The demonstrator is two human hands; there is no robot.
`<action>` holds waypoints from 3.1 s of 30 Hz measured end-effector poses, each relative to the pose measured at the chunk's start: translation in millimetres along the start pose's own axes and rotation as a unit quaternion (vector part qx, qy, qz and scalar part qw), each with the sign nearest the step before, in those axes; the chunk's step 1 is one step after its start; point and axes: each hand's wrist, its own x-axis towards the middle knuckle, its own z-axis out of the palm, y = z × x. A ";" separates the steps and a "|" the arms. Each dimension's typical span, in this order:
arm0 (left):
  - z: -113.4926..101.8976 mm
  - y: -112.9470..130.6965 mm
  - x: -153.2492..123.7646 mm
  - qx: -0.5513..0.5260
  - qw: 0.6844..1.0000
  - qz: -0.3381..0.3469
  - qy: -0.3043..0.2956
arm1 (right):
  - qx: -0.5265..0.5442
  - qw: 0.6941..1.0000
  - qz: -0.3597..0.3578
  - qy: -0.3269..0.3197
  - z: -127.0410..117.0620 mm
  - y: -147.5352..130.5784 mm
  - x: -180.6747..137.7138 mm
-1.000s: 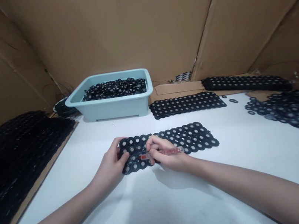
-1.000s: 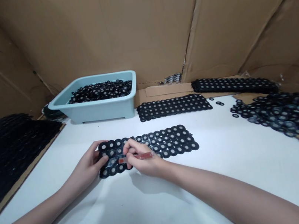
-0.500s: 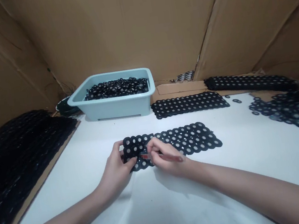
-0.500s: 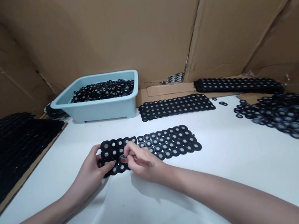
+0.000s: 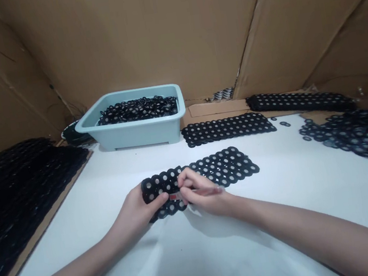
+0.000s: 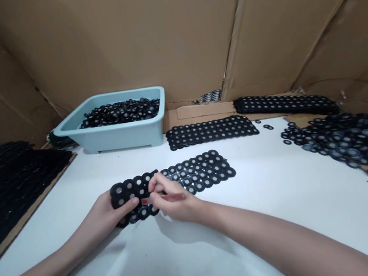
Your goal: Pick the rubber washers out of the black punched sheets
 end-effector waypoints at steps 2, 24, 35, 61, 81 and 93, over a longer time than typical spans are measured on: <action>-1.7 -2.0 3.9 0.013 1.000 -0.012 0.011 | 0.075 0.996 0.017 0.038 -3.0 3.2 1.0; 23.0 -0.9 -7.0 -0.074 0.992 0.001 0.098 | -0.109 0.993 0.009 0.052 10.5 -1.7 -1.7; 13.2 1.6 -5.4 -0.080 0.997 0.004 0.014 | 0.027 0.996 0.010 0.086 -1.1 -3.9 1.5; 19.2 1.5 -1.7 -0.045 0.995 0.005 0.091 | 0.033 0.995 0.032 0.087 -4.3 3.1 -2.5; 7.6 -1.9 -0.6 0.008 0.997 0.067 0.038 | 0.104 0.992 0.035 0.058 -12.1 2.8 2.2; 3.8 0.7 2.5 0.001 0.996 0.081 0.046 | 0.157 0.986 0.035 0.036 -17.7 6.2 2.6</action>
